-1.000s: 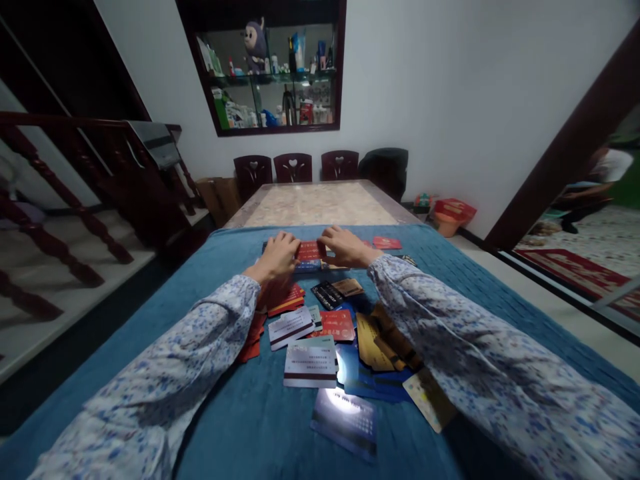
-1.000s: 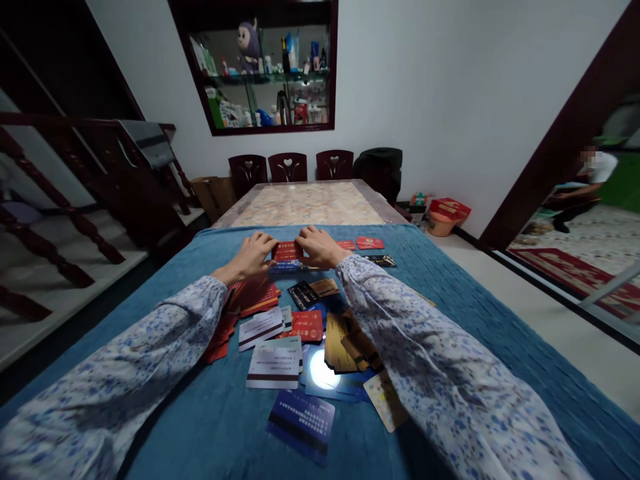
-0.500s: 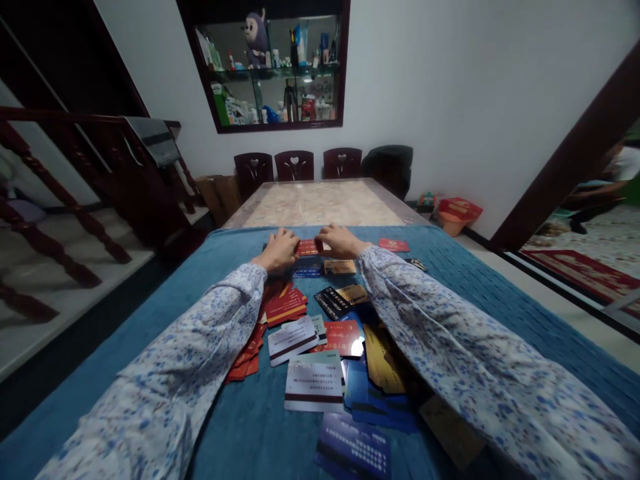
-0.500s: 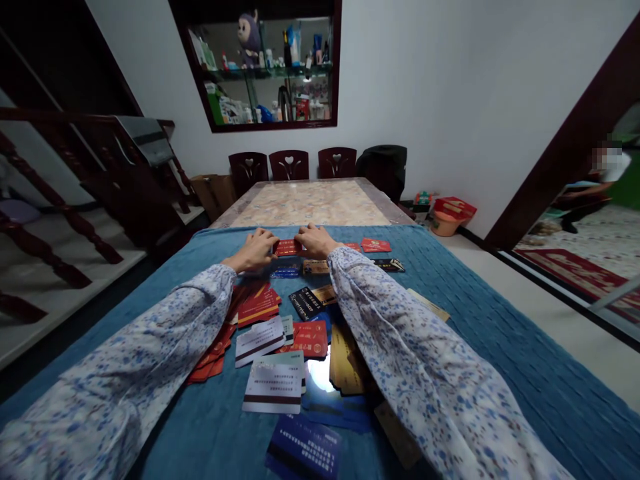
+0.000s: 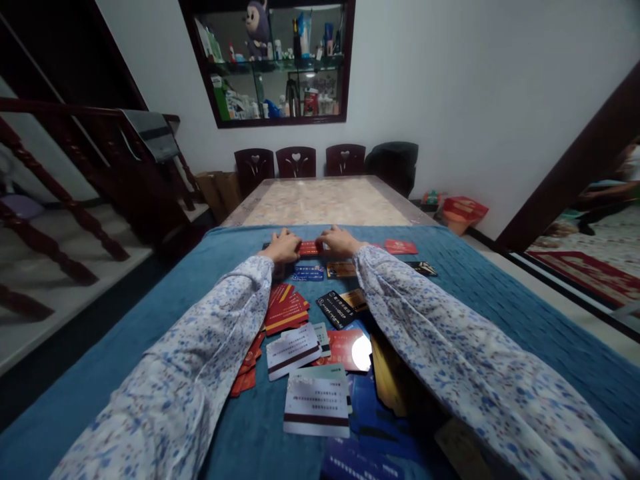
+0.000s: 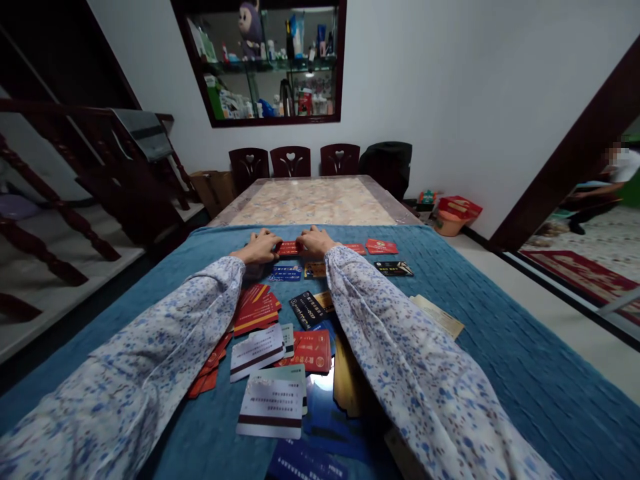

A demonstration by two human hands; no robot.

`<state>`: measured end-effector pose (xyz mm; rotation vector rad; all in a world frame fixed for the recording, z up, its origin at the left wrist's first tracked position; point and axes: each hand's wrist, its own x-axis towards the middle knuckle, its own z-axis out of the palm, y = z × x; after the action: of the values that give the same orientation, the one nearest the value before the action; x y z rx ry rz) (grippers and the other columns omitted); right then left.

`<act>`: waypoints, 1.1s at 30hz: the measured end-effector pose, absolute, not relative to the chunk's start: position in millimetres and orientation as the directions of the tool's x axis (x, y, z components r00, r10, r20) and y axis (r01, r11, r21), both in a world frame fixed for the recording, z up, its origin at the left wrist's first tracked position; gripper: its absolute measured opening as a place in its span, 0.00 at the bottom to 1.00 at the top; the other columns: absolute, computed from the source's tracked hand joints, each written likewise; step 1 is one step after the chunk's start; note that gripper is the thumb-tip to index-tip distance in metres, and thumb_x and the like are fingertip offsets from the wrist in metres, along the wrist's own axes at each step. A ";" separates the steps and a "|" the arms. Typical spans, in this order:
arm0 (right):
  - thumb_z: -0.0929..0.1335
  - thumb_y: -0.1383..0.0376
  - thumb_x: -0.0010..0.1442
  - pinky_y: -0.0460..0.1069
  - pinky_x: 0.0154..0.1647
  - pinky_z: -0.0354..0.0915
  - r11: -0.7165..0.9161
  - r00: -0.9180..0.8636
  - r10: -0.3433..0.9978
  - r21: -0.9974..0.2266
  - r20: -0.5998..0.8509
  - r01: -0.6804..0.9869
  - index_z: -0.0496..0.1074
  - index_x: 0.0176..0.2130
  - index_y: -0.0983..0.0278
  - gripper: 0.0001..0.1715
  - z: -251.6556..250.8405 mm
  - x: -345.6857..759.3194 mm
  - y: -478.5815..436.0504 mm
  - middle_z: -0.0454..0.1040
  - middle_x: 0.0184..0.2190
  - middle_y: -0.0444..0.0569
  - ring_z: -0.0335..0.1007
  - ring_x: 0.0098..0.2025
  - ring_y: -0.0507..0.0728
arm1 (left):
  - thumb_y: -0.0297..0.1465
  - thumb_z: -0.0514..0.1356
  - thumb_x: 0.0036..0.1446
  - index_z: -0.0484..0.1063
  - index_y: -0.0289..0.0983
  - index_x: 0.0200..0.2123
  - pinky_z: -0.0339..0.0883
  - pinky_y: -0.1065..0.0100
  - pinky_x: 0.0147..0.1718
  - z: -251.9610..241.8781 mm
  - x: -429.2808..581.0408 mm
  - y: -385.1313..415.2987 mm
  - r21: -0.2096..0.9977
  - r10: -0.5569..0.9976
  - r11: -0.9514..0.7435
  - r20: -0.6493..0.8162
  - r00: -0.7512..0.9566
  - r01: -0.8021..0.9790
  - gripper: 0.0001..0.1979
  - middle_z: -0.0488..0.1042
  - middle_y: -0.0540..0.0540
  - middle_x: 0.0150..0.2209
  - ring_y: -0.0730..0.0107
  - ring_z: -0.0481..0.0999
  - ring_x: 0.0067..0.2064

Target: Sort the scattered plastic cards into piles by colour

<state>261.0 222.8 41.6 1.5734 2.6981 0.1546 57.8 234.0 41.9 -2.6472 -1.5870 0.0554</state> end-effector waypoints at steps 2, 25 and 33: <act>0.69 0.57 0.67 0.56 0.51 0.65 0.478 -0.482 0.876 0.086 0.036 0.874 0.78 0.56 0.57 0.20 40.6 261.0 225.4 0.75 0.59 0.56 0.65 0.60 0.69 | 0.30 0.61 0.56 0.77 0.39 0.50 0.59 0.40 0.59 40.0 58.1 238.4 -0.051 0.881 -0.472 -0.006 0.472 0.880 0.18 0.76 0.35 0.57 0.39 0.61 0.64; 0.70 0.57 0.64 0.50 0.49 0.66 0.495 -0.496 0.868 -0.032 -0.034 0.868 0.76 0.56 0.58 0.22 24.4 266.5 255.4 0.80 0.52 0.51 0.70 0.57 0.63 | 0.30 0.60 0.53 0.76 0.41 0.46 0.61 0.38 0.62 39.8 59.7 258.0 -0.042 0.863 -0.496 -0.136 0.487 0.867 0.15 0.77 0.39 0.53 0.45 0.64 0.64; 0.69 0.55 0.65 0.54 0.47 0.65 0.518 -0.517 0.856 0.030 -0.015 0.855 0.75 0.58 0.60 0.24 25.7 266.5 250.8 0.81 0.51 0.57 0.71 0.56 0.66 | 0.29 0.60 0.51 0.76 0.40 0.47 0.60 0.39 0.63 34.2 56.8 262.8 -0.037 0.860 -0.503 -0.123 0.496 0.864 0.18 0.75 0.37 0.54 0.43 0.63 0.65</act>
<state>266.5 250.8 25.7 1.5291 2.7121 0.0292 56.8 262.8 34.2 -2.7422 -1.5805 0.1987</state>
